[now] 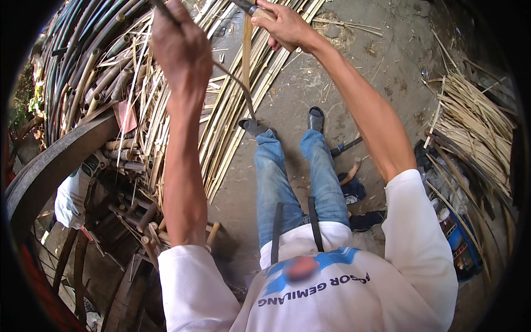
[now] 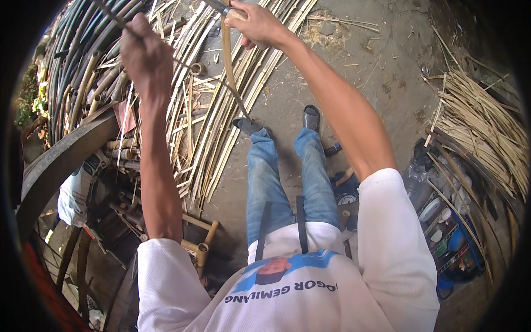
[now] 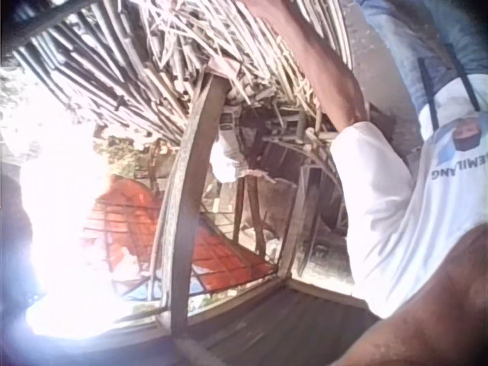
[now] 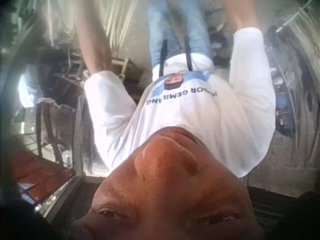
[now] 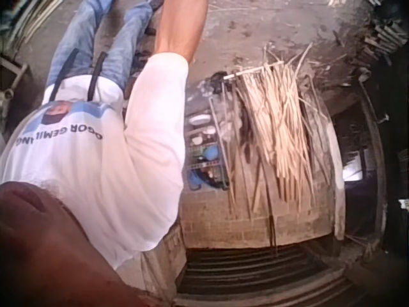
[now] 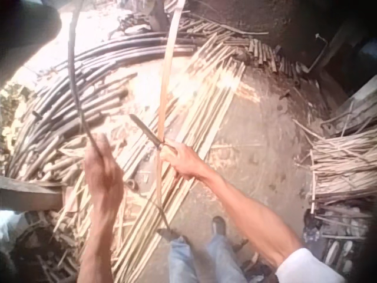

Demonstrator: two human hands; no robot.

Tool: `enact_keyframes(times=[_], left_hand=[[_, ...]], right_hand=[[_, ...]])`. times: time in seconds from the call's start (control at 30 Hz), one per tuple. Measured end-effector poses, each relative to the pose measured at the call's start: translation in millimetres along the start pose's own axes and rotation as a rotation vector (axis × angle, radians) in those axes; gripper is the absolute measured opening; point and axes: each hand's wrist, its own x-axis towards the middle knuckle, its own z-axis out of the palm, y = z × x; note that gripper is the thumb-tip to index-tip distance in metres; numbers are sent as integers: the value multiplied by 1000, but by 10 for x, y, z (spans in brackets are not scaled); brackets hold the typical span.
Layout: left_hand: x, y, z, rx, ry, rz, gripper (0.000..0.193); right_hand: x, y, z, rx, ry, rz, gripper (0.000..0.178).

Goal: The person splits bamboo poles into thin strips using a machete and a wooden wedge. They repeatedly position bamboo on a stand, strike it with the machete, and separate the resulting strips, which accumulate on the floor.

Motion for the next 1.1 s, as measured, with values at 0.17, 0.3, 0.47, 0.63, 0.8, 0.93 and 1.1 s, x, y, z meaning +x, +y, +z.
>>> enact_keyframes(times=[0.17, 0.3, 0.47, 0.63, 0.8, 0.93, 1.1], left_hand=[[-163, 26, -299, -41, 26, -95, 42], [-333, -23, -371, -198, 56, 6, 43], [-323, 11, -222, -265, 95, 34, 43], [-49, -79, 27, -412, -17, -12, 31], [45, -566, 120, -102, -12, -41, 43], [-94, -682, 218, -208, 68, 35, 47], [-173, -954, 657, -363, 90, 53, 55]], right_hand=[[130, 170, -84, -56, -120, -1, 57], [526, 734, -655, -68, -51, 35, 48], [187, 354, -453, -200, -107, -12, 33], [-43, 1329, 325, -276, 33, -119, 40], [-1162, 4094, 1503, -671, -222, 313, 33], [-1200, 3892, 1476, -666, -282, 403, 35], [-1039, 3743, 1688, -607, -273, 362, 30]])
